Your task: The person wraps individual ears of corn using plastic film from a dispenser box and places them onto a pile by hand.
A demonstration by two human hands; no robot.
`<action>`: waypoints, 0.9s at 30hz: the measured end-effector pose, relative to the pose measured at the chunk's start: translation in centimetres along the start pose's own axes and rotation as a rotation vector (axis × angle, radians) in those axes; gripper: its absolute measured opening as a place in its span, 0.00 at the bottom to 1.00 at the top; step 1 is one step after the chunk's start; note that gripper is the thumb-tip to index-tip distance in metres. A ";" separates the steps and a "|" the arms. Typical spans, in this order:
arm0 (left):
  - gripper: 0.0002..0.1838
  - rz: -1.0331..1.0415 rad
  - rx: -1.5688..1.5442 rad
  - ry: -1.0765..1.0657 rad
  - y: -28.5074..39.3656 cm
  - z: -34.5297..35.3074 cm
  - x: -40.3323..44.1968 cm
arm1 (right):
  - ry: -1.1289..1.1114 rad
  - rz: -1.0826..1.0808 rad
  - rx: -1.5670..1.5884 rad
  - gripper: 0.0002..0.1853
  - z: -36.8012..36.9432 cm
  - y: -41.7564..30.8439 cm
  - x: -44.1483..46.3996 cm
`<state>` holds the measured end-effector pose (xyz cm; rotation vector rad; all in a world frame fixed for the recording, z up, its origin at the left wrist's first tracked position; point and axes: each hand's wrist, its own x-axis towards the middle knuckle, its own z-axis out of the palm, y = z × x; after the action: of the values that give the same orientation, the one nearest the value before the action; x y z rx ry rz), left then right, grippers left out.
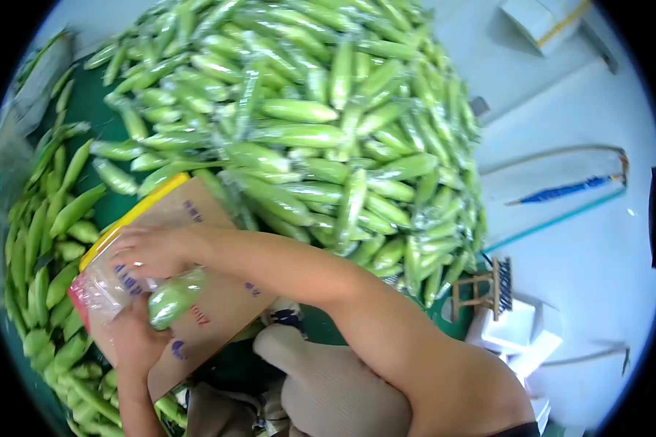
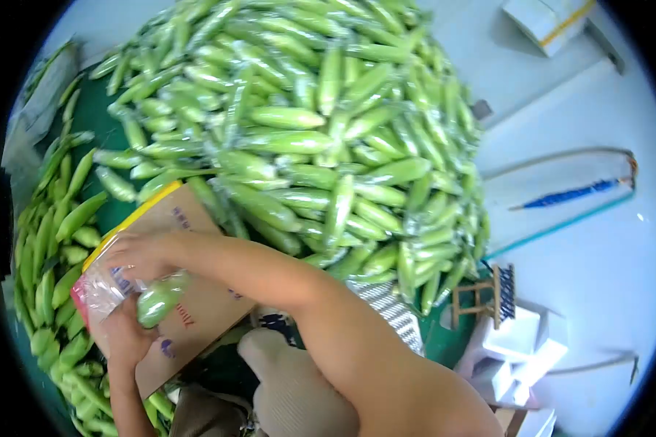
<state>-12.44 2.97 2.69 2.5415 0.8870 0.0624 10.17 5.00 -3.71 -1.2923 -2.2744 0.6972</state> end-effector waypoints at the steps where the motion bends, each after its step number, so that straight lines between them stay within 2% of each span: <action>1: 0.35 0.043 -0.070 -0.032 0.7 -0.7 0.0 | -0.002 -0.035 -0.232 0.29 1.2 -0.8 -0.9; 2: 0.36 0.057 -0.193 -0.149 1.7 -2.1 0.1 | -0.095 -0.135 -0.258 0.34 1.4 -1.5 -0.7; 3: 0.41 0.147 -0.188 -0.143 -0.4 -0.8 -0.4 | -0.081 -0.032 -0.228 0.37 1.7 -2.1 -1.9; 4: 0.41 -0.037 -0.370 -0.362 0.7 -2.3 -0.3 | -0.142 -0.023 -0.269 0.39 2.3 -1.9 -1.9; 5: 0.41 -0.027 -0.409 -0.400 -1.4 0.1 -1.7 | -0.168 0.039 -0.254 0.38 1.9 -2.7 -2.1; 6: 0.39 -0.068 -0.446 -0.499 0.5 -1.3 -2.2 | -0.194 0.102 -0.241 0.37 1.5 -3.5 -2.3; 7: 0.36 -0.088 -0.418 -0.556 0.5 0.5 -3.4 | -0.196 0.075 -0.334 0.37 2.3 -3.1 -2.7; 8: 0.33 -0.174 -0.325 -0.911 2.5 -1.0 -3.1 | -0.193 0.101 -0.327 0.37 1.6 -4.1 -2.6; 10: 0.31 0.115 -0.629 -1.089 3.0 4.1 -7.7 | -0.232 0.133 -0.323 0.37 1.0 -4.5 -2.0; 12: 0.33 0.129 -1.031 -1.268 2.9 9.3 -11.5 | -0.244 0.149 -0.309 0.37 1.4 -4.4 -2.2; 13: 0.34 0.109 -1.027 -1.257 2.2 10.1 -12.2 | -0.166 0.067 -0.404 0.36 1.9 -4.2 -2.6; 15: 0.36 0.085 -1.010 -1.246 0.9 11.0 -12.9 | -0.212 0.082 -0.099 0.40 0.7 -7.4 -4.2; 17: 0.44 0.260 -0.929 -0.960 -0.6 10.6 -14.3 | -0.442 0.037 0.150 0.47 -0.4 -13.1 -8.0; 18: 0.48 0.344 -0.901 -0.812 -0.9 10.4 -15.4 | -0.558 0.041 0.183 0.54 1.6 -14.6 -11.0; 19: 0.54 0.284 -0.859 -0.770 -1.4 7.8 -15.3 | -0.917 0.172 0.147 0.54 1.2 -16.8 -11.3; 20: 0.51 0.168 -0.825 -0.721 -1.6 4.0 -14.7 | -1.028 0.305 0.534 0.51 3.3 -15.8 -13.5; 21: 0.49 0.100 -0.799 -0.692 -1.2 0.3 -13.8 | -1.013 0.379 0.767 0.47 6.6 -14.3 -15.2; 22: 0.42 0.110 -0.523 -0.550 -1.5 -2.4 -13.7 | -0.738 0.417 0.938 0.42 7.9 -14.3 -16.0; 23: 0.35 0.073 -0.550 -0.436 -1.7 -4.2 -12.6 | -0.553 0.464 1.157 0.38 9.7 -14.0 -16.4; 24: 0.30 0.080 -0.698 -0.115 -2.5 -4.0 -12.6 | -0.527 0.540 1.307 0.40 8.1 -14.9 -15.3; 25: 0.26 -0.203 -0.944 0.280 -2.2 -2.5 -13.0 | -0.493 0.579 1.461 0.42 6.6 -15.0 -13.5; 27: 0.41 -0.275 -1.188 0.600 -0.8 1.2 -9.8 | -0.198 0.456 1.393 0.47 6.1 -15.9 -11.0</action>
<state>-20.44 -2.86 2.27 1.2707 0.9683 0.9790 1.33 -12.92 -0.02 -0.9296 -0.9661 2.0764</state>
